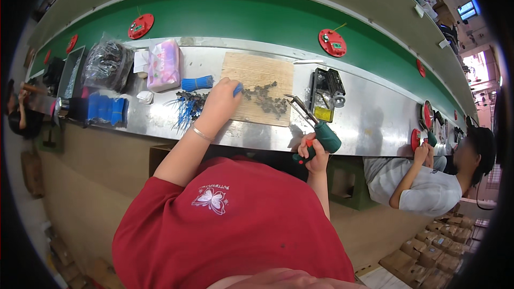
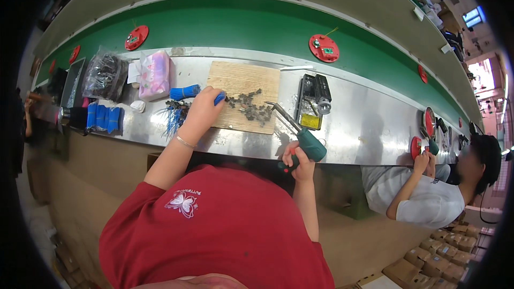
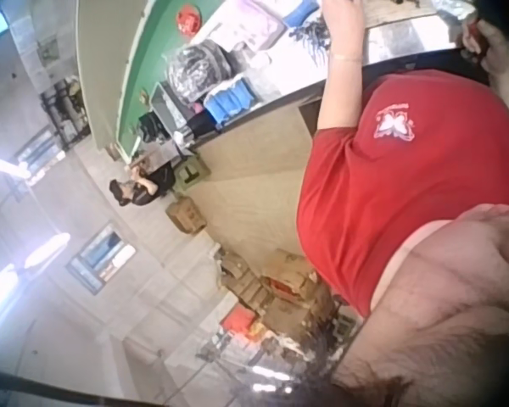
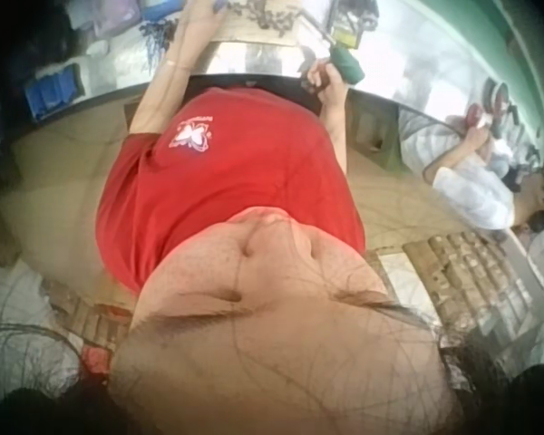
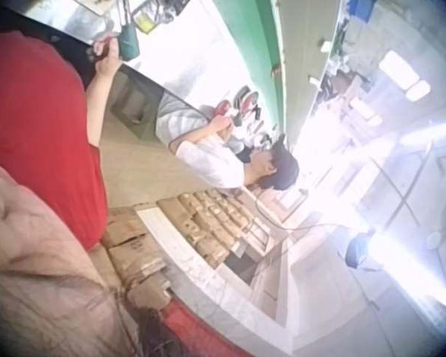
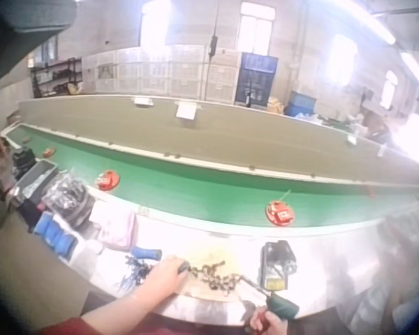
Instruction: The person solders wires to electronic components on a wooden block using a soldering iron, then gathers the completed components and places them into a cardboard box.
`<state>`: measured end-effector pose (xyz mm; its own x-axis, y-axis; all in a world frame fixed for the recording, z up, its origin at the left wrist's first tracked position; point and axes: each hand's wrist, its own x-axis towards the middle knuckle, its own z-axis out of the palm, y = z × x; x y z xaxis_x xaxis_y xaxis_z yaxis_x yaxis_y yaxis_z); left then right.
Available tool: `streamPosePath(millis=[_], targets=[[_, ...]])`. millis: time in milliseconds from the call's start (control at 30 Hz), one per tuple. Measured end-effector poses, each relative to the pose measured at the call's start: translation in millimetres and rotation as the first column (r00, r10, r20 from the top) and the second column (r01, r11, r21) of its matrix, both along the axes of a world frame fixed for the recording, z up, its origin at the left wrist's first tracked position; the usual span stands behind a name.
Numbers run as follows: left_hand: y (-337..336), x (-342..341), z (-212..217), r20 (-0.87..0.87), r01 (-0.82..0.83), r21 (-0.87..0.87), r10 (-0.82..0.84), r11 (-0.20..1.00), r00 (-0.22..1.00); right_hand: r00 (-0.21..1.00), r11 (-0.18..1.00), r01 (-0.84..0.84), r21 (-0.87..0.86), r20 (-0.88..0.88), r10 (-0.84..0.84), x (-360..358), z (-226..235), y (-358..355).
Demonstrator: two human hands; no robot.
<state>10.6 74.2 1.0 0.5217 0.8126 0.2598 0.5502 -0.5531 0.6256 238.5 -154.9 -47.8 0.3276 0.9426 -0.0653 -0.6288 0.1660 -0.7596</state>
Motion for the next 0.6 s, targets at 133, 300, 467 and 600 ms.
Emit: streamPosePath(millis=[133, 300, 467, 600], targets=[[-2.2, 2.4, -3.1, -0.022, 0.012, -0.018, -0.013, 1.0, 1.0, 1.0, 1.0, 0.024, -0.007, -0.004, -0.024, -0.4, -1.8, -1.1], [-11.5, -3.6, 2.3, -0.049, 0.068, -0.085, -0.072, 0.994, 0.996, 1.0, 1.0, 0.021, 0.004, 0.007, -0.021, 1.5, -4.5, 0.5], [-21.7, -10.8, 7.6, -0.063, 0.051, -0.201, -0.064, 0.978, 0.996, 1.0, 1.0, -0.002, 0.008, 0.029, 0.002, 0.8, -2.6, 2.2], [-28.7, -14.5, 11.9, 0.037, -0.052, -0.211, 0.061, 0.976, 0.997, 0.999, 0.999, 0.005, -0.042, 0.051, -0.002, 0.1, -1.4, 2.3]])
